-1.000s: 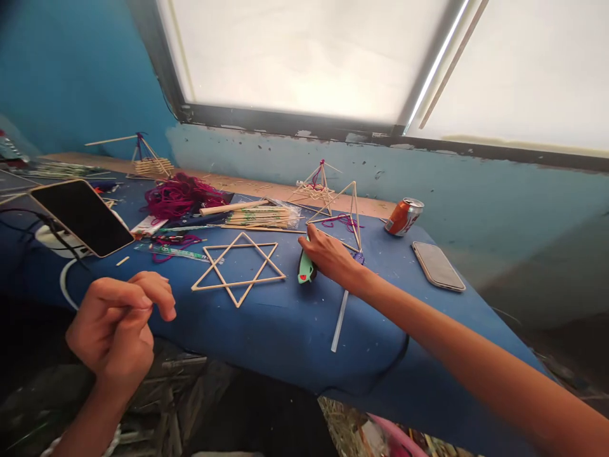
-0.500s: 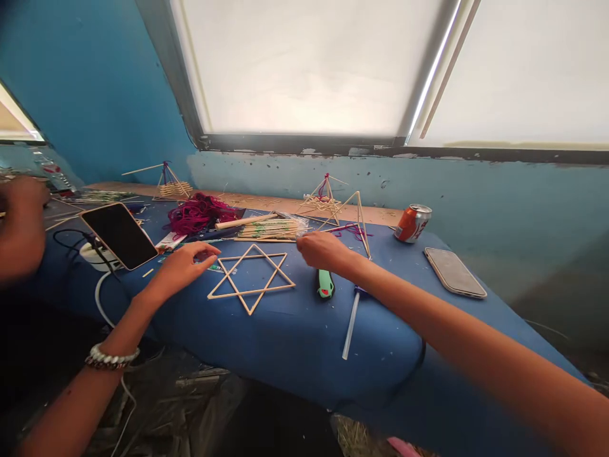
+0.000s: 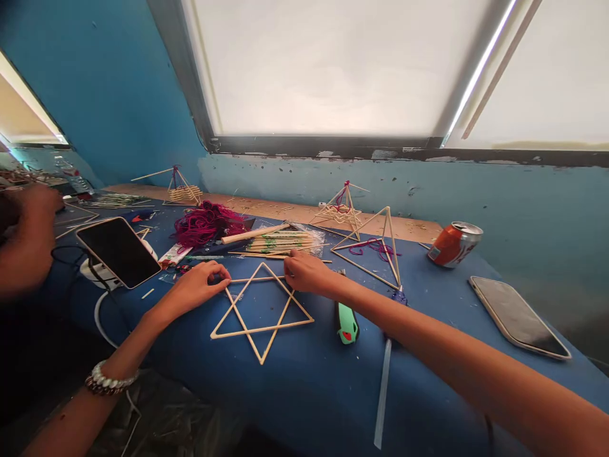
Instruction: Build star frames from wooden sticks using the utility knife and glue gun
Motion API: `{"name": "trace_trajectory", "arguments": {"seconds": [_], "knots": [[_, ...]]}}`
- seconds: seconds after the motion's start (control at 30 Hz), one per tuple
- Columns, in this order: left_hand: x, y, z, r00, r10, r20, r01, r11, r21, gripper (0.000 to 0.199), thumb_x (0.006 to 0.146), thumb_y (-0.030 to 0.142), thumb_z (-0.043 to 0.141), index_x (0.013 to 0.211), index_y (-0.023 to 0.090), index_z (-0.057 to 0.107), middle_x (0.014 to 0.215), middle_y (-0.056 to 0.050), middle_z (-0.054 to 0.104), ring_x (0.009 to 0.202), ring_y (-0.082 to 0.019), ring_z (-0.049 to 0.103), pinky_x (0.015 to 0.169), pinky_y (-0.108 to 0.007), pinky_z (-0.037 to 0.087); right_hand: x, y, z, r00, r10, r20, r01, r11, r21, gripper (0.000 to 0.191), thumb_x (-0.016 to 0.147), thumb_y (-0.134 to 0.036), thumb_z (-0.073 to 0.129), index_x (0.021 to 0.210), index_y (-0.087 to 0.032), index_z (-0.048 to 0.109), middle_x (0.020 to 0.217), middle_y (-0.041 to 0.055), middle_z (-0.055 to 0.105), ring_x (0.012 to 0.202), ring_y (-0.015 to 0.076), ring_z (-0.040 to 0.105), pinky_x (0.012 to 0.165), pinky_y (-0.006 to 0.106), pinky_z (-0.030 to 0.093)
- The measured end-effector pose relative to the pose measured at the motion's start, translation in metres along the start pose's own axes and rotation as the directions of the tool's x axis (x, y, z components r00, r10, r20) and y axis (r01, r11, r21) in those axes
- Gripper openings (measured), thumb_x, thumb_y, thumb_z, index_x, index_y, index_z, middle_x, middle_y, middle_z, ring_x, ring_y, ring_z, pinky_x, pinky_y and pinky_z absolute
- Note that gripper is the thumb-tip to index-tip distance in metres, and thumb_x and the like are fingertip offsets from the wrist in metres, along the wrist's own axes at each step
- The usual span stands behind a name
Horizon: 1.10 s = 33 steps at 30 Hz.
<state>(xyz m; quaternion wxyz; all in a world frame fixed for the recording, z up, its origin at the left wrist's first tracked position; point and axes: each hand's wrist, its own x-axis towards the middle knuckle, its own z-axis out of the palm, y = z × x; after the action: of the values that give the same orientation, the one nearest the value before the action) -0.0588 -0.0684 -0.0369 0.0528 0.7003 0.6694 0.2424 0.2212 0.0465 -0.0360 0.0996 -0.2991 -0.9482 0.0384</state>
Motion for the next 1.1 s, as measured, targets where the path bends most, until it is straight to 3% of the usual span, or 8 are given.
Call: {"name": "trace_trajectory", "arguments": {"seconds": [0.13, 0.23, 0.33, 0.43, 0.6, 0.77, 0.93, 1.1], "knots": [[0.012, 0.007, 0.004, 0.981, -0.19, 0.026, 0.188, 0.921, -0.343, 0.022, 0.083, 0.044, 0.063, 0.086, 0.022, 0.064, 0.082, -0.005, 0.073, 0.07, -0.02, 0.066, 0.056, -0.027, 0.046, 0.0, 0.01, -0.006, 0.999, 0.031, -0.022, -0.03, 0.997, 0.071, 0.012, 0.092, -0.016, 0.051, 0.099, -0.017, 0.06, 0.09, 0.0066, 0.067, 0.076, 0.0156, 0.057, 0.062, 0.025, 0.032], [0.017, 0.024, 0.008, 0.914, -0.351, 0.206, 0.382, 0.563, -0.733, 0.047, 0.083, 0.054, 0.068, 0.113, 0.022, 0.052, 0.1, -0.009, 0.076, 0.069, -0.021, 0.072, 0.045, -0.023, 0.047, 0.0, 0.019, -0.019, 0.99, 0.125, -0.058, -0.114, 0.978, 0.177, 0.013, 0.095, -0.017, 0.045, 0.103, -0.018, 0.056, 0.082, 0.0037, 0.067, 0.066, 0.0144, 0.053, 0.059, 0.025, 0.03], [0.019, 0.043, 0.015, 0.875, -0.271, 0.4, 0.473, 0.313, -0.823, 0.068, 0.076, 0.052, 0.079, 0.128, 0.023, 0.045, 0.12, -0.015, 0.072, 0.082, -0.023, 0.075, 0.049, -0.023, 0.053, -0.001, 0.03, -0.028, 0.967, 0.207, -0.147, -0.17, 0.958, 0.229, 0.012, 0.096, -0.02, 0.045, 0.102, -0.019, 0.055, 0.082, 0.0039, 0.067, 0.066, 0.0152, 0.054, 0.06, 0.025, 0.031], [0.021, 0.057, 0.022, 0.883, -0.19, 0.429, 0.469, 0.367, -0.803, 0.066, 0.073, 0.047, 0.083, 0.125, 0.019, 0.054, 0.116, -0.015, 0.074, 0.088, -0.023, 0.074, 0.052, -0.022, 0.053, -0.004, 0.037, -0.03, 0.939, 0.256, -0.23, -0.193, 0.946, 0.261, 0.01, 0.096, -0.024, 0.048, 0.101, -0.02, 0.056, 0.081, 0.0034, 0.066, 0.067, 0.0161, 0.056, 0.061, 0.026, 0.034], [0.029, 0.071, 0.027, 0.957, -0.149, 0.25, 0.291, 0.523, -0.801, 0.056, 0.072, 0.051, 0.08, 0.113, 0.017, 0.061, 0.093, -0.011, 0.077, 0.075, -0.023, 0.074, 0.052, -0.024, 0.05, -0.012, 0.034, -0.037, 0.876, 0.353, -0.327, -0.155, 0.851, 0.502, 0.017, 0.096, -0.032, 0.05, 0.106, -0.019, 0.054, 0.092, 0.0057, 0.066, 0.066, 0.0139, 0.061, 0.061, 0.026, 0.043], [0.028, 0.083, 0.016, 0.996, -0.028, -0.08, -0.043, 0.65, -0.759, 0.047, 0.078, 0.052, 0.075, 0.107, 0.017, 0.061, 0.085, -0.008, 0.076, 0.072, -0.02, 0.071, 0.058, -0.027, 0.052, -0.033, 0.01, -0.047, 0.821, 0.543, -0.178, -0.162, 0.519, 0.839, 0.067, 0.091, -0.051, 0.06, 0.142, -0.015, 0.036, 0.128, 0.0193, 0.06, 0.079, 0.0171, 0.069, 0.062, 0.028, 0.055], [0.009, 0.078, 0.015, 0.972, 0.025, -0.232, -0.186, 0.683, -0.706, 0.043, 0.084, 0.052, 0.07, 0.108, 0.019, 0.061, 0.091, -0.008, 0.076, 0.082, -0.019, 0.069, 0.061, -0.025, 0.053, -0.052, -0.016, -0.036, 0.759, 0.645, -0.089, -0.243, 0.407, 0.881, 0.095, 0.079, -0.046, 0.078, 0.153, -0.014, 0.027, 0.138, 0.0218, 0.057, 0.112, 0.0245, 0.066, 0.083, 0.032, 0.058], [-0.005, 0.065, 0.025, 0.969, -0.01, -0.246, -0.188, 0.611, -0.769, 0.042, 0.082, 0.052, 0.071, 0.103, 0.019, 0.057, 0.091, -0.007, 0.075, 0.074, -0.017, 0.068, 0.063, -0.025, 0.054, -0.052, -0.037, -0.03, 0.859, 0.507, -0.071, -0.146, 0.376, 0.915, 0.063, 0.084, -0.031, 0.076, 0.139, -0.014, 0.05, 0.119, 0.0145, 0.07, 0.106, 0.0205, 0.068, 0.093, 0.033, 0.055]]}}
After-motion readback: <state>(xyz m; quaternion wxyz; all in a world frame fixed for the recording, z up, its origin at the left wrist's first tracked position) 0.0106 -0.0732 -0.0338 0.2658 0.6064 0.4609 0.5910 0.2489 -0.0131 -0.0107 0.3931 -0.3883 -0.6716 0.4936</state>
